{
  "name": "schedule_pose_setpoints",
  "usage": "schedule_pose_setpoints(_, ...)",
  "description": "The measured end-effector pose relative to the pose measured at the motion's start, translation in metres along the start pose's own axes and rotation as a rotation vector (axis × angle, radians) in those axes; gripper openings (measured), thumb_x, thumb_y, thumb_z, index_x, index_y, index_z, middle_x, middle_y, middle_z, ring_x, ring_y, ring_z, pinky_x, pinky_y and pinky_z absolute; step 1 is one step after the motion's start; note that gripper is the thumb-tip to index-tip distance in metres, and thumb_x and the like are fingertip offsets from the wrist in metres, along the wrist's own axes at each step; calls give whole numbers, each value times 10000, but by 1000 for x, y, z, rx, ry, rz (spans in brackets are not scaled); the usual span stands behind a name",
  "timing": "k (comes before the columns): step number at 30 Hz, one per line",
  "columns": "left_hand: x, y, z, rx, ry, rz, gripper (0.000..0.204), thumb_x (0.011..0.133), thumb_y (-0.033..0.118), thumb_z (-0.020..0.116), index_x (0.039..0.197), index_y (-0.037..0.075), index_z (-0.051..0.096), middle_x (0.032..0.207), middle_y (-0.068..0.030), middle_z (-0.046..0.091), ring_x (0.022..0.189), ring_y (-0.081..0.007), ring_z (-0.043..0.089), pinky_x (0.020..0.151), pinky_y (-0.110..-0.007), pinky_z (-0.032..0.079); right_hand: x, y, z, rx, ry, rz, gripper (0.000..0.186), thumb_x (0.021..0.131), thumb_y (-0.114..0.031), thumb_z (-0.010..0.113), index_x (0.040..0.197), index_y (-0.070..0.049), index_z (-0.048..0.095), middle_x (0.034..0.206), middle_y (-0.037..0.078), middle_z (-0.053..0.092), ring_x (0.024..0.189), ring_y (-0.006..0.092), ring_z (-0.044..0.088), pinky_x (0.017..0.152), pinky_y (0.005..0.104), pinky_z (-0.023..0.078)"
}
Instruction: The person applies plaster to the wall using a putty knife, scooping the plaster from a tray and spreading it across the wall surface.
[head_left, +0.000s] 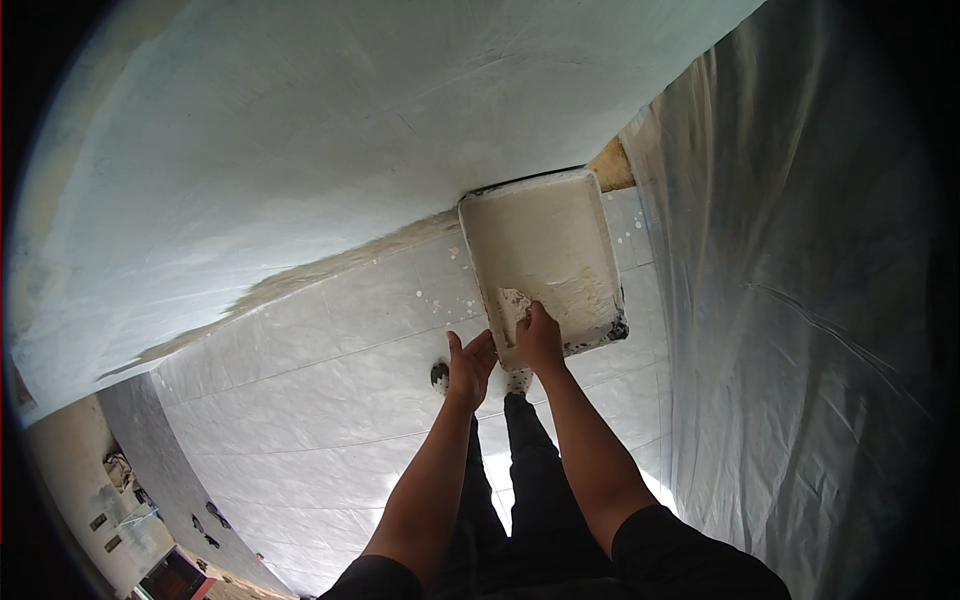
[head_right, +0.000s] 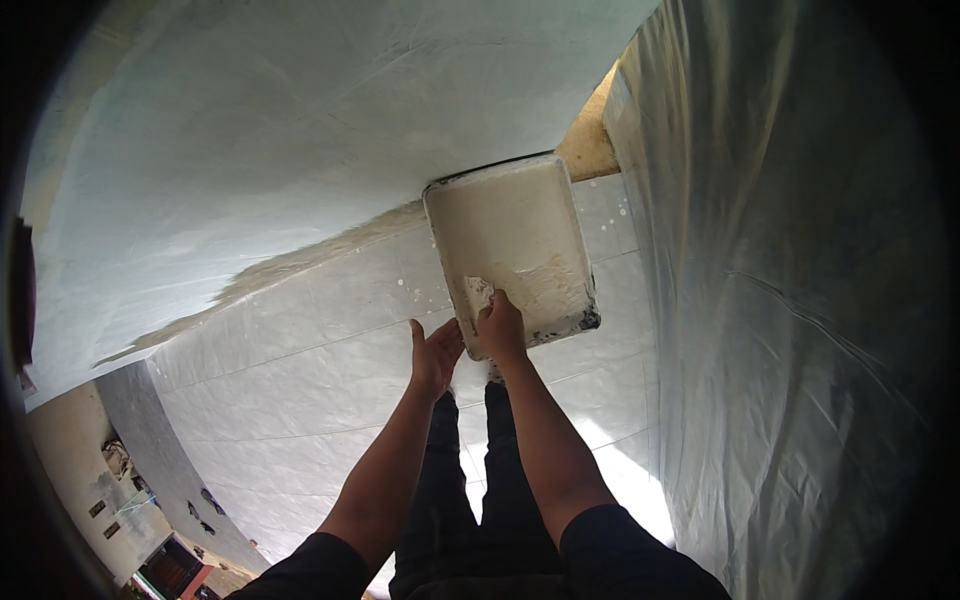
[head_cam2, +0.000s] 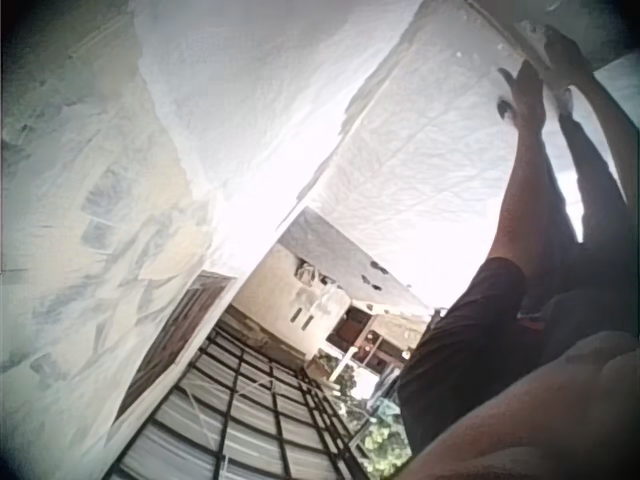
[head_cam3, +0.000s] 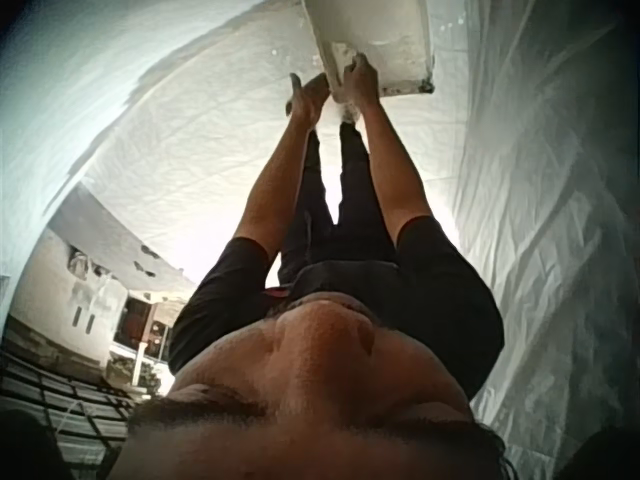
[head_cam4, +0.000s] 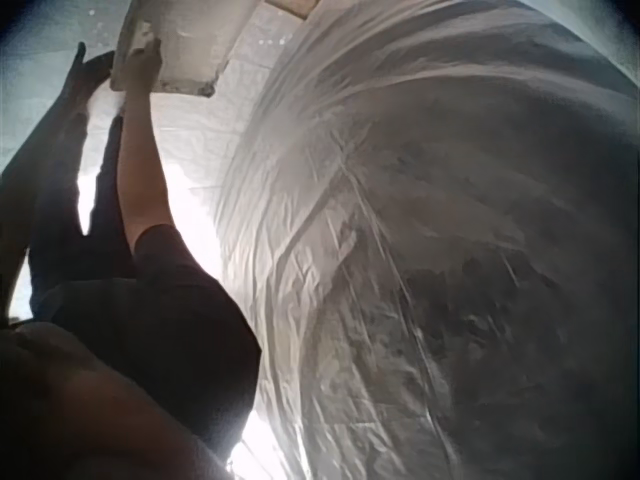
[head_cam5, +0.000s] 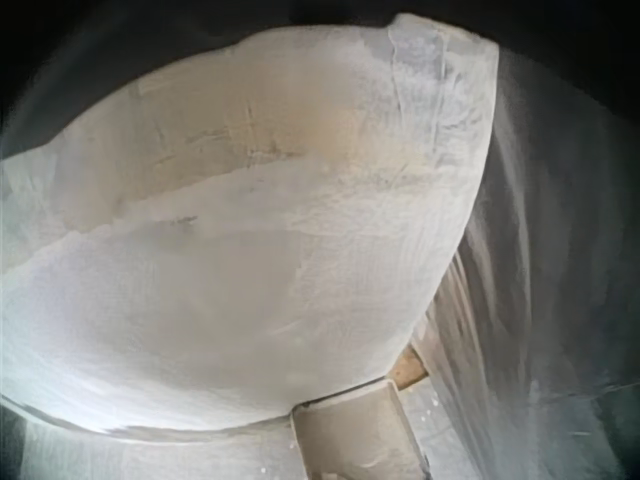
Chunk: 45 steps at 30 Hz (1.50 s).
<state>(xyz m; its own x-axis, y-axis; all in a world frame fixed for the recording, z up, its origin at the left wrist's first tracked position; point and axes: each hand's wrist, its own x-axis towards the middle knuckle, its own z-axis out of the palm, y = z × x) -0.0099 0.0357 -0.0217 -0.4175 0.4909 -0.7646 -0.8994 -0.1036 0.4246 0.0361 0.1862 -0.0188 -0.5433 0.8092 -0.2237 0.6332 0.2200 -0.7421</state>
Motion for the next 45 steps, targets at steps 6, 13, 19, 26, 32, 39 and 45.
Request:
schedule_pose_setpoints(6,-1,-7,7,-17,-1,5,1024,928,744,146,1437,-133,279,1484,-282,355,1403,-351,334,1179,-422,218,9,-13,-13,9,-60,61,154,857,-103,531,937,27,552,874,270,646,874,454,634,738,501,497)
schedule_pose_setpoints(13,-4,-7,6,-4,16,16,1001,942,725,136,1438,-134,278,1479,-277,366,1399,-346,342,1177,-421,220,7,-9,-12,-34,-115,10,198,873,-99,495,1007,39,543,928,301,644,912,470,630,787,519,505)
schedule_pose_setpoints(19,-3,-8,6,-2,-5,19,1012,935,736,148,1435,-134,284,1478,-266,374,1395,-339,347,1176,-425,223,-4,4,-9,-16,-146,-11,166,865,-98,503,958,37,532,890,303,639,901,480,624,770,521,499)
schedule_pose_setpoints(26,-2,-9,8,26,9,1,1013,932,740,151,1438,-127,287,1485,-264,364,1392,-338,352,1177,-423,221,0,3,-15,-14,-89,35,196,865,-101,501,990,45,539,894,308,636,893,489,621,781,534,492)
schedule_pose_setpoints(32,-2,-8,8,21,4,22,1010,931,741,152,1441,-120,290,1475,-268,377,1396,-336,347,1181,-421,215,-6,4,-10,-90,-225,-11,207,876,-106,497,1013,44,535,907,299,642,891,483,625,775,523,502)
schedule_pose_setpoints(39,-2,-10,9,23,-6,29,1010,935,734,149,1437,-133,275,1476,-289,357,1404,-356,328,1185,-422,215,-5,4,-2,-98,-193,-31,192,879,-109,493,1004,37,508,894,304,634,886,488,621,769,539,494)
schedule_pose_setpoints(45,-4,-12,14,2,-8,13,1024,926,746,152,1437,-133,273,1478,-288,356,1405,-353,326,1187,-422,209,-12,3,-1,-135,-188,-39,169,872,-98,495,985,28,498,903,306,634,888,491,619,749,541,494)
